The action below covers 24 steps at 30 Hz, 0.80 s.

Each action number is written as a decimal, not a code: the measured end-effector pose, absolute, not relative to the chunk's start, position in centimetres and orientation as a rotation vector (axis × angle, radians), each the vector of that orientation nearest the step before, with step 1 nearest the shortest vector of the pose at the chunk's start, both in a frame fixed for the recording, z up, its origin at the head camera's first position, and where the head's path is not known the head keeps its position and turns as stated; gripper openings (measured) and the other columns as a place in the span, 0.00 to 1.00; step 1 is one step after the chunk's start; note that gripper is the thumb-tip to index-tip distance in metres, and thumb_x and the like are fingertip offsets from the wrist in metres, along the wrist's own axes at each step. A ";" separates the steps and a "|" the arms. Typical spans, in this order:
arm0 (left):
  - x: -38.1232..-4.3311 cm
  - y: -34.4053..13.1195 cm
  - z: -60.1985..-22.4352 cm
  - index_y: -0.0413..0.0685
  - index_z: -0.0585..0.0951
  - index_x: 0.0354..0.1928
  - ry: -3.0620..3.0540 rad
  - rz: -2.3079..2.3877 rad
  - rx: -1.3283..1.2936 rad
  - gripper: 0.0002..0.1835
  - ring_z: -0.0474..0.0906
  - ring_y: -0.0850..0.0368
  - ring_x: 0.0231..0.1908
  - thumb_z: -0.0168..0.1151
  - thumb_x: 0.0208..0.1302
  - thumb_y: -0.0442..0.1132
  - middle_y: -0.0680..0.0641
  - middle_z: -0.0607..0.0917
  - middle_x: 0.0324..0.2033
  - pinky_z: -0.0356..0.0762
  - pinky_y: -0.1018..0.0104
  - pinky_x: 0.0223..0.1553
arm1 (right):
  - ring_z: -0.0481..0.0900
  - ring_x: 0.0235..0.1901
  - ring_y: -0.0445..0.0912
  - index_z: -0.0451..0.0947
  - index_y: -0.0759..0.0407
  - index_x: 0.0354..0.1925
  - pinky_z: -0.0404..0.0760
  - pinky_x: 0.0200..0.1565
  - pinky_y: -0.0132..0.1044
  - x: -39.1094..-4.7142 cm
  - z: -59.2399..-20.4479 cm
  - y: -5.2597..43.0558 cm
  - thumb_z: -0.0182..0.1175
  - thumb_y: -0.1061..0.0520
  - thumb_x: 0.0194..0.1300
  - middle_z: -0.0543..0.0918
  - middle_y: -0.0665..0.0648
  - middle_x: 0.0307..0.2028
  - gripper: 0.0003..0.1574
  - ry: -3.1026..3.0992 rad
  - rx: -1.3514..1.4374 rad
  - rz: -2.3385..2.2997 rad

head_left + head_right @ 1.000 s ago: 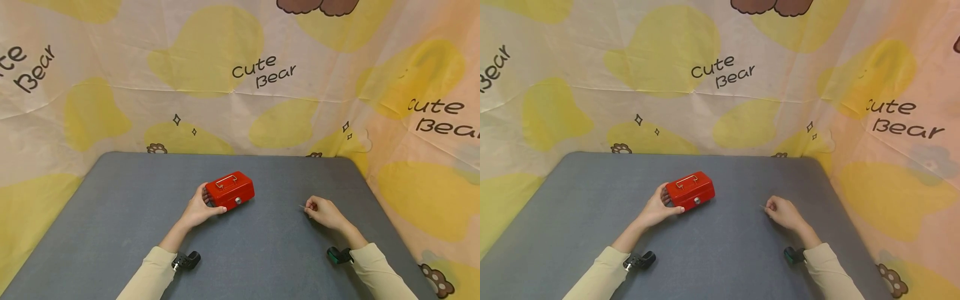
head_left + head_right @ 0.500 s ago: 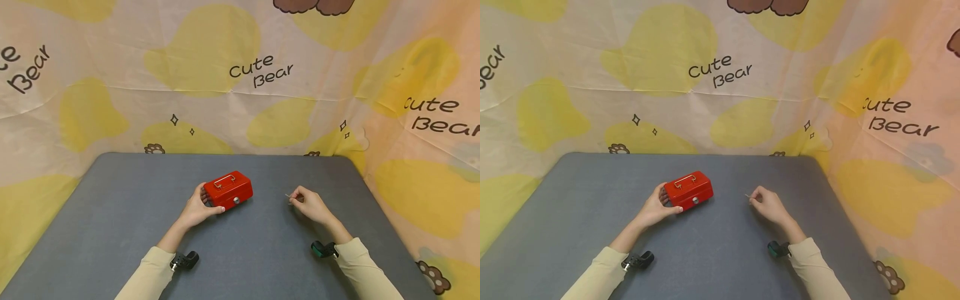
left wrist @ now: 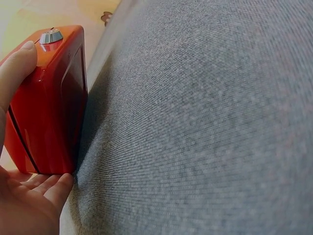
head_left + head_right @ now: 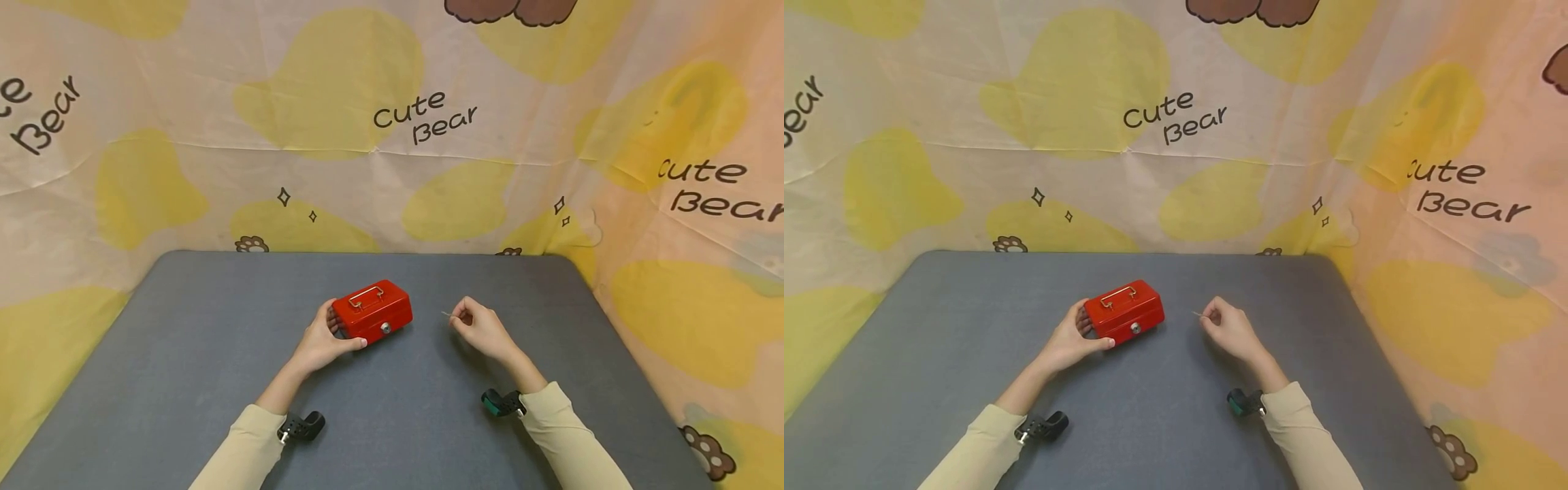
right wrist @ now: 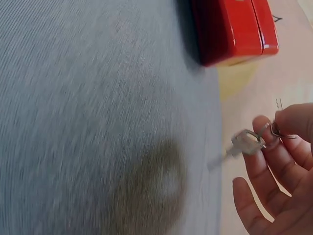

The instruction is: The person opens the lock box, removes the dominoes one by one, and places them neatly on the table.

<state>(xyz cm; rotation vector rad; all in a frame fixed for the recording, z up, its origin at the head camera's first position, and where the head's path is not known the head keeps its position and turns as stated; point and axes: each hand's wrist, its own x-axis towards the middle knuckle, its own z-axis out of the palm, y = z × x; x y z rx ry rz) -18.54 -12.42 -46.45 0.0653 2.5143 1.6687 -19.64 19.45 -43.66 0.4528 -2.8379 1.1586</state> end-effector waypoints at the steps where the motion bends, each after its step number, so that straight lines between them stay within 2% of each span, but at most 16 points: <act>1: -18.5 -12.4 -46.4 0.41 0.51 0.67 2.512 1.671 0.065 0.55 0.69 0.44 0.58 0.76 0.41 0.45 0.37 0.69 0.59 0.67 0.52 0.58 | 0.73 0.25 0.40 0.72 0.54 0.31 0.72 0.29 0.32 -19.7 -43.7 19.2 0.59 0.59 0.59 0.79 0.49 0.27 0.04 -2.825 0.443 1.158; 11: -18.4 -12.3 -46.4 0.40 0.50 0.67 2.515 1.657 0.047 0.56 0.69 0.43 0.58 0.75 0.42 0.47 0.37 0.69 0.59 0.67 0.51 0.58 | 0.71 0.22 0.40 0.75 0.53 0.28 0.70 0.25 0.31 -19.5 -43.6 16.3 0.61 0.59 0.58 0.78 0.49 0.24 0.03 -2.758 0.356 1.161; 24: -18.4 -12.0 -46.5 0.40 0.51 0.67 2.530 1.674 0.049 0.55 0.69 0.43 0.58 0.75 0.42 0.46 0.37 0.69 0.59 0.68 0.51 0.58 | 0.71 0.19 0.37 0.75 0.50 0.24 0.71 0.22 0.28 -18.5 -43.8 12.9 0.62 0.59 0.57 0.79 0.44 0.22 0.07 -2.707 0.469 1.178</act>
